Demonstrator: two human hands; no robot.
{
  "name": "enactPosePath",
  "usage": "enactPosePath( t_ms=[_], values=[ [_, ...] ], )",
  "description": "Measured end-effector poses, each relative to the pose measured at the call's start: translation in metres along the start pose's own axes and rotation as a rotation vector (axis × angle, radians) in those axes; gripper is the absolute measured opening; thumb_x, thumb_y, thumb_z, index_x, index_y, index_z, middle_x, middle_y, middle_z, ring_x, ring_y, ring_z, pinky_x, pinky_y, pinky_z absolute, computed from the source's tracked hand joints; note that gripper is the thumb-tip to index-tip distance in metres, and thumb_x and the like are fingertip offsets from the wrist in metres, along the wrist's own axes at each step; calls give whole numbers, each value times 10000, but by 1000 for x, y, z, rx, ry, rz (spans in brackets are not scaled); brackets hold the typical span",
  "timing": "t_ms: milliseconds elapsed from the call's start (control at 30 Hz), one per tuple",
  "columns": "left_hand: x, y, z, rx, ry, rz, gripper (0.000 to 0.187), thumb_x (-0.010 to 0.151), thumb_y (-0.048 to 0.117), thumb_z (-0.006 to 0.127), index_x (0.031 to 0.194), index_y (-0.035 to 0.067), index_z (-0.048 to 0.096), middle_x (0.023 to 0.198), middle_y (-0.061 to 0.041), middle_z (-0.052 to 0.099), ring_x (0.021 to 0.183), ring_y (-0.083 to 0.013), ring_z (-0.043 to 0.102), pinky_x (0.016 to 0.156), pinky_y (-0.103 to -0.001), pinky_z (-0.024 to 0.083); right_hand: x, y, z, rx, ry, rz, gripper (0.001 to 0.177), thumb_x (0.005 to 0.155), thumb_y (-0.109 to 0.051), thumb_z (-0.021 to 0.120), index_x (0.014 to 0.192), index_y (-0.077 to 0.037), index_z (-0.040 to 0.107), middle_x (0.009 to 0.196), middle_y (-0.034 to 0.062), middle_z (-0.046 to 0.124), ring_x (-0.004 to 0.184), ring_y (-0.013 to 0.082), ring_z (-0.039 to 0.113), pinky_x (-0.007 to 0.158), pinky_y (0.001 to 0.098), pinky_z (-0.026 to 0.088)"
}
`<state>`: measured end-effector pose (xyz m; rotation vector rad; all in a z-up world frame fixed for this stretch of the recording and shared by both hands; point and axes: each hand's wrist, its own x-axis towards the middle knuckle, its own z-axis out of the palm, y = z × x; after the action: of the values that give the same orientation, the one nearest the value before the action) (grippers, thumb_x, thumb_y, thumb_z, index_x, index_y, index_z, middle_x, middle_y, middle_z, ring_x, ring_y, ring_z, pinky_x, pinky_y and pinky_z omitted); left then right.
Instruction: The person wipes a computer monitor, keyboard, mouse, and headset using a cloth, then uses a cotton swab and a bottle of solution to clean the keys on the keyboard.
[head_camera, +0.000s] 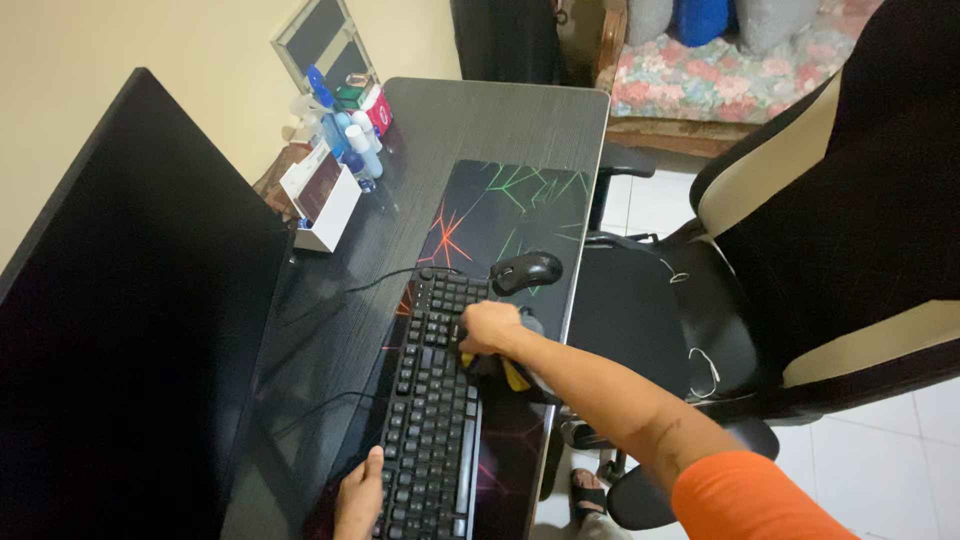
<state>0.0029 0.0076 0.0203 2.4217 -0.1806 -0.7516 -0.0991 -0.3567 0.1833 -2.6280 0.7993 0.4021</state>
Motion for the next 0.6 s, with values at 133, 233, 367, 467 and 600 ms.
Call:
enactPosePath(
  t_ms=[133,233,367,467,600],
  values=[
    [-20,24,-10,-9,-14,-39,643,963,628,485,1222,106,756,1131,-197,782,1127,-349,722,966,-435,528,-17,24,5,139,140,21,410,777,-480,758,1059,-182,778,1027,158,768,965,357,734,845,458,587],
    [-26,37,-16,143,-1,-1,660,1008,646,454,1197,99,771,1146,-215,757,1139,-399,685,952,-453,529,-32,36,23,71,140,-13,354,771,-430,750,1023,-183,776,990,149,766,956,354,727,826,480,574],
    [-31,43,-16,-65,-7,-45,625,940,629,508,1227,125,740,1152,-181,759,1133,-355,701,956,-442,520,-46,54,19,190,214,103,407,744,-476,776,992,-153,772,973,152,766,953,343,736,841,464,578],
    [-31,36,-15,-6,-24,-9,627,958,635,498,1219,124,753,1157,-198,771,1139,-362,712,956,-438,529,-51,49,21,357,267,190,481,768,-539,786,1008,-123,757,982,162,766,956,347,737,847,464,578],
    [-33,42,-16,4,-61,-72,648,1003,622,487,1095,47,771,987,-176,731,977,-337,673,878,-446,526,-61,33,45,359,281,158,488,772,-503,801,1071,-121,748,1006,161,763,992,360,717,866,462,568]
  ],
)
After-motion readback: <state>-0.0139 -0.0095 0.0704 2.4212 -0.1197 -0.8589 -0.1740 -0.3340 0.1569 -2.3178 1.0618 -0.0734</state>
